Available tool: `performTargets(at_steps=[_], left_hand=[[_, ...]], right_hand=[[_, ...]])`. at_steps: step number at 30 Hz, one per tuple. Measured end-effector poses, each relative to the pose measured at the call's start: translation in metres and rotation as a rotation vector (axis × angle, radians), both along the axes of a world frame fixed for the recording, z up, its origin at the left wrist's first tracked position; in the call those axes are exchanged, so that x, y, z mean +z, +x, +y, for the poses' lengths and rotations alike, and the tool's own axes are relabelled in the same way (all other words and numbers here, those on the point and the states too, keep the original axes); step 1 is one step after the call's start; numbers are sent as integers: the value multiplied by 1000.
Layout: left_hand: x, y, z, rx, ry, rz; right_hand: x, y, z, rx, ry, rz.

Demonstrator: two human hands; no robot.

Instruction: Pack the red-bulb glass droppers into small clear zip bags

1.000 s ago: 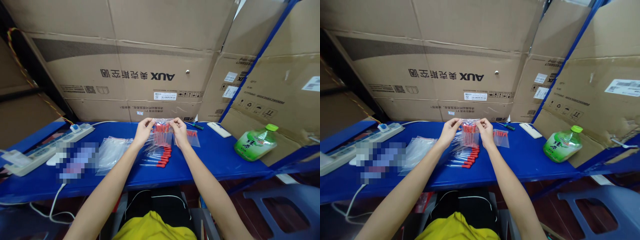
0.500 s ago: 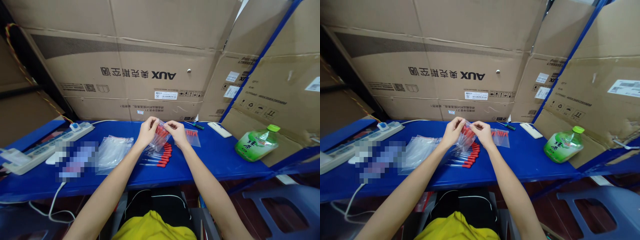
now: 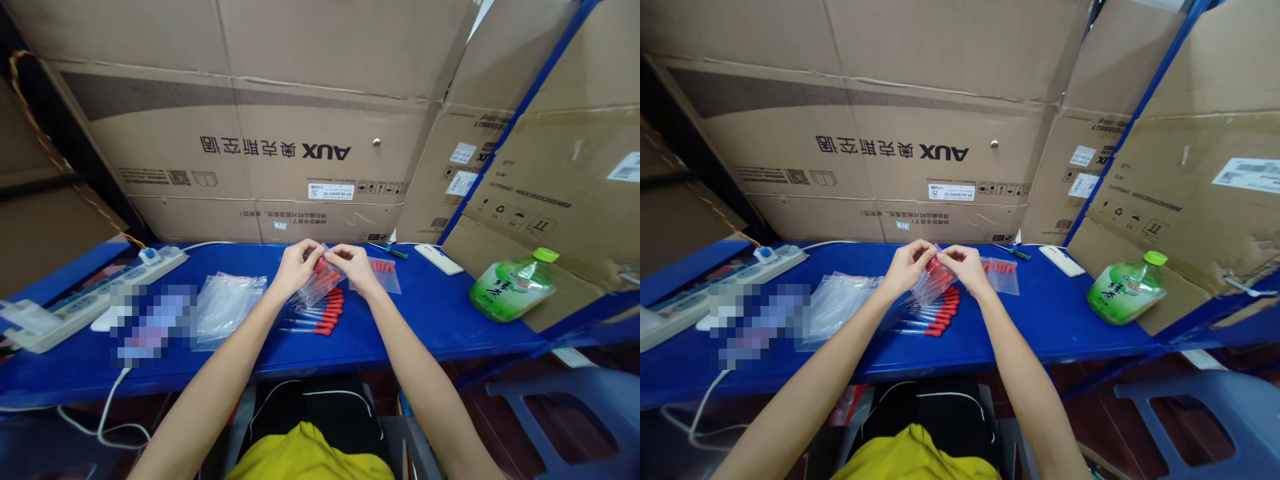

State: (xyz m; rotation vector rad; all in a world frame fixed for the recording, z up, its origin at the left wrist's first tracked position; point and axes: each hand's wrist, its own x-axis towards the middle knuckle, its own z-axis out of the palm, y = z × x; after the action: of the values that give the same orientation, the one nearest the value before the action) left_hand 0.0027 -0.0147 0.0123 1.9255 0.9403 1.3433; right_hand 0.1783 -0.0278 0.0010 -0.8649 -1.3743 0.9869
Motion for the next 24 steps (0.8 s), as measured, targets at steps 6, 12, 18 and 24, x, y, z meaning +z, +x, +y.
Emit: performTargets(at_steps=[6, 12, 18, 24], left_hand=[[1, 2, -1, -76, -58, -89], [-1, 0, 3, -84, -78, -114], [2, -1, -1, -12, 15, -4], [9, -1, -8, 1, 87, 90]], right_hand=[[0, 1, 0, -17, 4, 22], [2, 0, -1, -3, -17, 42], [2, -1, -2, 31, -29, 30], [0, 0, -1, 18, 22, 3]])
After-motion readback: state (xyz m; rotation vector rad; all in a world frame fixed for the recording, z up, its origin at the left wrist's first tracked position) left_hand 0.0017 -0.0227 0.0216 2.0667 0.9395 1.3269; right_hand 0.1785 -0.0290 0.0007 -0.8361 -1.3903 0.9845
